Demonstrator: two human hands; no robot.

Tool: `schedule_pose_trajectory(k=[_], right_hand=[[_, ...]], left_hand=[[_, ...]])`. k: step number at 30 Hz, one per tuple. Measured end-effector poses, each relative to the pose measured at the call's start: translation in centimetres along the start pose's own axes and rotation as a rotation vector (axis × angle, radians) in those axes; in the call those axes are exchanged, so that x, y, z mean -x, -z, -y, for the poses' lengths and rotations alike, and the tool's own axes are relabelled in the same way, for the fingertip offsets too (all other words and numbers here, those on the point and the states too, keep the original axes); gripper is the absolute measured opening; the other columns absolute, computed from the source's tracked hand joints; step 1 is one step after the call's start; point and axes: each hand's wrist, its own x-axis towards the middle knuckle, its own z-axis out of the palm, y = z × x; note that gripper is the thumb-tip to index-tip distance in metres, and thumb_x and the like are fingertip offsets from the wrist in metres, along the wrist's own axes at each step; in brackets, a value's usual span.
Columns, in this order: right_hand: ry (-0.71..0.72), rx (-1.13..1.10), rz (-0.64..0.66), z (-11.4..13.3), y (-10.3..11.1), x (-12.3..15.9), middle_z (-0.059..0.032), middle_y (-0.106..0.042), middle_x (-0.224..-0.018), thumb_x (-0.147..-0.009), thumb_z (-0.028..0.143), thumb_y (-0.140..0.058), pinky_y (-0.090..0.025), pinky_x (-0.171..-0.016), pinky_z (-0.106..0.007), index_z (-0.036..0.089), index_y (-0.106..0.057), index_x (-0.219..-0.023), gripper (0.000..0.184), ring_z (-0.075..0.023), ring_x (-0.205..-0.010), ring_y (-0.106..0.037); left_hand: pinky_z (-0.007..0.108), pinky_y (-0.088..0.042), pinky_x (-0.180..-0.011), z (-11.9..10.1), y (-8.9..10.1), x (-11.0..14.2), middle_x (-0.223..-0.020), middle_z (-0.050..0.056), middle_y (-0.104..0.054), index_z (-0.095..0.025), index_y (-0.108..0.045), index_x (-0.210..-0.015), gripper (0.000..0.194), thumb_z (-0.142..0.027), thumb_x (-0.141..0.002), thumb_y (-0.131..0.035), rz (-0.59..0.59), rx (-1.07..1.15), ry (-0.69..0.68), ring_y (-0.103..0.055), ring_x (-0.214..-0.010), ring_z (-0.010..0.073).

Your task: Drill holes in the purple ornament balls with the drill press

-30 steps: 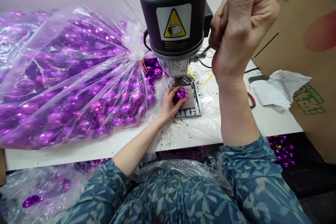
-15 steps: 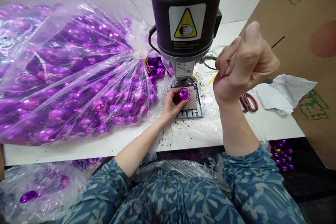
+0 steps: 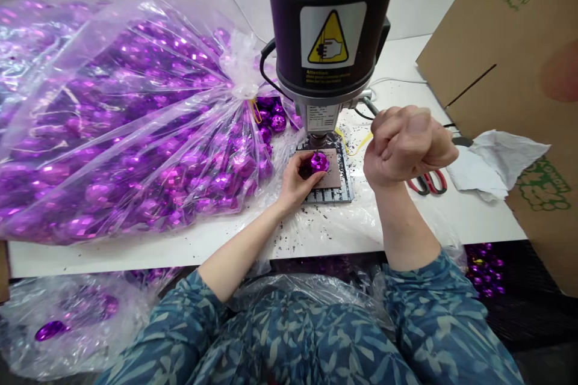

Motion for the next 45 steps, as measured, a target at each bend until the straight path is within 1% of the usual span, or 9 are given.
schedule_pose_trajectory(k=[8,16,22,26,31,33,37,41,45], right_hand=[[0.014,0.128,-0.004,-1.2,1.4,1.6,0.0065,0.001,-0.036,-0.091,0.057,-0.062,-0.011,-0.034,-0.029,0.019,-0.008,-0.047,0.08,-0.0064,-0.027,-0.011],[-0.199,0.116,0.044,1.8,-3.5,-4.0,0.0052,-0.037,-0.043,-0.094,0.053,-0.068,-0.024,-0.048,-0.031,0.019,-0.034,-0.048,0.066,-0.0034,-0.039,-0.028],[-0.224,-0.009,0.068,0.7,-4.5,-5.4,0.0072,-0.033,-0.041,-0.095,0.024,-0.067,-0.016,-0.047,-0.031,0.022,-0.034,-0.051,0.055,-0.0045,-0.036,-0.024],[-0.2,0.0,0.064,0.6,-4.2,-5.2,0.0075,-0.032,-0.042,-0.093,0.039,-0.072,-0.024,-0.048,-0.031,0.023,-0.035,-0.051,0.058,-0.0056,-0.036,-0.027],[-0.153,-0.074,0.114,0.0,-3.8,-5.2,0.0097,-0.025,-0.044,-0.093,0.045,-0.07,-0.059,-0.076,-0.032,0.022,-0.031,-0.053,0.06,-0.0042,-0.036,-0.025],[-0.178,-0.074,0.101,-0.2,-3.7,-5.2,0.0091,-0.025,-0.044,-0.091,0.051,-0.071,-0.055,-0.065,-0.03,0.021,-0.03,-0.054,0.062,-0.0038,-0.036,-0.025],[-0.179,0.004,0.072,-0.4,-3.7,-5.1,0.0079,-0.02,-0.042,-0.087,0.066,-0.067,-0.023,-0.04,-0.028,0.022,-0.025,-0.053,0.07,-0.0045,-0.034,-0.025],[-0.168,0.05,0.061,-0.1,-3.8,-5.1,0.008,-0.019,-0.043,-0.085,0.068,-0.066,-0.024,-0.042,-0.029,0.022,-0.026,-0.053,0.069,-0.0054,-0.035,-0.028],[-0.171,0.012,0.052,0.4,-3.9,-5.0,0.008,-0.022,-0.044,-0.082,0.059,-0.073,-0.021,-0.044,-0.031,0.022,-0.03,-0.051,0.064,-0.0062,-0.036,-0.028]], left_hand=[[0.046,-0.058,-0.103,0.0,0.0,0.1,-0.126,0.011,-0.075,-0.022,-0.066,-0.124,0.049,-0.033,-0.083,-0.09,0.001,-0.002,-0.006,-0.071,-0.119,0.0284],[0.042,-0.06,-0.096,-0.2,-0.1,0.2,-0.118,0.009,-0.073,-0.022,-0.062,-0.12,0.045,-0.032,-0.084,-0.087,-0.015,-0.005,-0.027,-0.072,-0.11,0.0247],[0.041,-0.059,-0.091,-1.5,1.9,3.4,-0.114,0.008,-0.067,-0.022,-0.059,-0.115,0.039,-0.026,-0.083,-0.08,0.03,-0.17,-0.271,-0.068,-0.107,0.0246],[0.046,-0.058,-0.097,-2.5,4.2,4.9,-0.123,0.011,-0.065,-0.023,-0.057,-0.124,0.045,-0.041,-0.089,-0.078,0.153,-0.223,-0.382,-0.066,-0.117,0.0283],[0.052,-0.054,-0.103,0.1,5.2,-2.7,-0.113,0.011,-0.069,-0.024,-0.063,-0.114,0.015,-0.025,-0.102,-0.054,0.0,-0.39,-0.287,-0.065,-0.112,0.029],[0.058,-0.051,-0.108,2.1,4.9,-7.6,-0.115,0.016,-0.068,-0.022,-0.065,-0.103,0.009,-0.021,-0.094,-0.064,-0.059,-0.446,-0.202,-0.062,-0.118,0.0358],[0.069,-0.049,-0.106,5.1,3.5,-14.8,-0.122,0.022,-0.064,-0.019,-0.065,-0.088,0.012,-0.011,-0.082,-0.071,-0.097,-0.476,-0.016,-0.059,-0.125,0.0455],[0.07,-0.05,-0.106,5.5,3.0,-16.2,-0.12,0.021,-0.062,-0.019,-0.066,-0.083,0.017,-0.006,-0.075,-0.073,-0.094,-0.552,0.071,-0.061,-0.122,0.0467],[0.063,-0.051,-0.107,3.3,4.2,-12.9,-0.124,0.019,-0.063,-0.019,-0.07,-0.104,0.032,-0.014,-0.074,-0.081,-0.083,-0.545,-0.047,-0.065,-0.116,0.0423]])
